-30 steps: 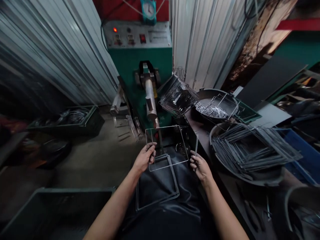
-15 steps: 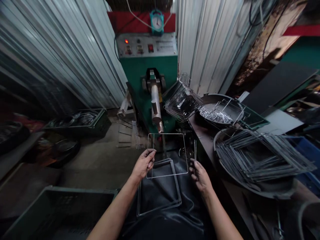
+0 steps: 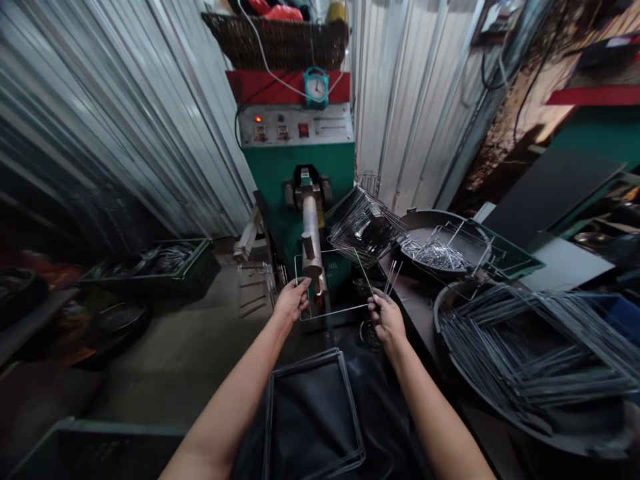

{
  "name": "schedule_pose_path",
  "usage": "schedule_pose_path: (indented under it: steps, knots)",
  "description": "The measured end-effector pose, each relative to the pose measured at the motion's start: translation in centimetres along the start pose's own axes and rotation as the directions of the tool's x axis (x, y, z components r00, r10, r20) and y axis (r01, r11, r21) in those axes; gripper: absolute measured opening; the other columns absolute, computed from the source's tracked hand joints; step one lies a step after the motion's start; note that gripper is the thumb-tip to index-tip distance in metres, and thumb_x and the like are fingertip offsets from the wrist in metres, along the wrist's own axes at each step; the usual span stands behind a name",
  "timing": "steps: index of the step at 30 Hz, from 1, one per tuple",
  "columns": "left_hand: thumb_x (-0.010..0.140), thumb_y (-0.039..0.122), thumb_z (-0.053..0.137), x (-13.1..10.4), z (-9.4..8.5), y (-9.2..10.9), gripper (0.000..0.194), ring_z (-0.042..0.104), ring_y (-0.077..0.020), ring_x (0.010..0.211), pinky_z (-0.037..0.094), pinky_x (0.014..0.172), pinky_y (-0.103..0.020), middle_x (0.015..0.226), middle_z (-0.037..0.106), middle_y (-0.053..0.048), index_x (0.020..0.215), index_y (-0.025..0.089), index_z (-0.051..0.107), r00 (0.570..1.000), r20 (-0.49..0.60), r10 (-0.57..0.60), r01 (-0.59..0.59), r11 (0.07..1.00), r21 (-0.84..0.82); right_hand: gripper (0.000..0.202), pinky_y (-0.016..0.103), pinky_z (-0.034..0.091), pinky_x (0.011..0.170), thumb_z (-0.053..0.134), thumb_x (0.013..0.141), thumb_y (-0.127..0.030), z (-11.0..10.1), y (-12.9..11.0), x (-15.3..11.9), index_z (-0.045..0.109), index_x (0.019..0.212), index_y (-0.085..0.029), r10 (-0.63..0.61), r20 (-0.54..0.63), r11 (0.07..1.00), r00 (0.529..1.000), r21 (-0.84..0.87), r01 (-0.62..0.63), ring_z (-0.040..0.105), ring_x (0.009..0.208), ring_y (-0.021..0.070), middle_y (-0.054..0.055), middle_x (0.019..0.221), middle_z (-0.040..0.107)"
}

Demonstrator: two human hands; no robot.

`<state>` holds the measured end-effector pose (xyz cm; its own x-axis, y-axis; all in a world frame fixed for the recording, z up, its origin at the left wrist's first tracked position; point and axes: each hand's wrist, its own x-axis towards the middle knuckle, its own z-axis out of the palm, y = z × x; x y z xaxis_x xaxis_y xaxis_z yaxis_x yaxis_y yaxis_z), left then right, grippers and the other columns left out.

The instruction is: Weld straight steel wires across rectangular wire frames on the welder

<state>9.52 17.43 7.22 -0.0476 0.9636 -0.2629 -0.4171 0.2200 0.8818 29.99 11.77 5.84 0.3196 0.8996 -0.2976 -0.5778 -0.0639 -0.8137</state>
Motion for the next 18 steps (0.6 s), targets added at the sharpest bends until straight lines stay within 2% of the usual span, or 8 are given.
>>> schedule_pose_path:
  steps: [7, 18]
  knots:
    - [0.058, 0.026, 0.065, 3.7, 1.3, 0.9, 0.025, 0.027, -0.0020, 0.028, 0.017, 0.030, -0.015, 0.037, 0.035, 0.011, 0.068, 0.017, 0.044, 0.999, -0.049, -0.013, 0.013, 1.000, -0.002, 0.016, 0.010, 0.019, 0.025, 0.049, 0.071, -0.006, 2.1, -1.4, 3.8, 0.055, 0.084, -0.012, 0.099, -0.045, 0.995, 0.994, 0.005, -0.099, 0.034, 0.030, 0.0016, -0.004, 0.048, 0.049]
    - [0.058, 0.029, 0.067, 5.1, 2.4, 0.7, 0.027, 0.027, -0.0016, 0.027, 0.013, 0.031, -0.016, 0.036, 0.036, 0.010, 0.066, 0.016, 0.045, 0.999, -0.046, -0.010, 0.009, 1.000, -0.021, 0.014, 0.008, 0.017, 0.024, 0.042, 0.074, -0.003, 2.1, -1.5, 5.1, 0.052, 0.079, -0.011, 0.102, -0.079, 0.994, 0.992, -0.027, -0.104, 0.034, 0.030, 0.0016, -0.004, 0.045, 0.048]
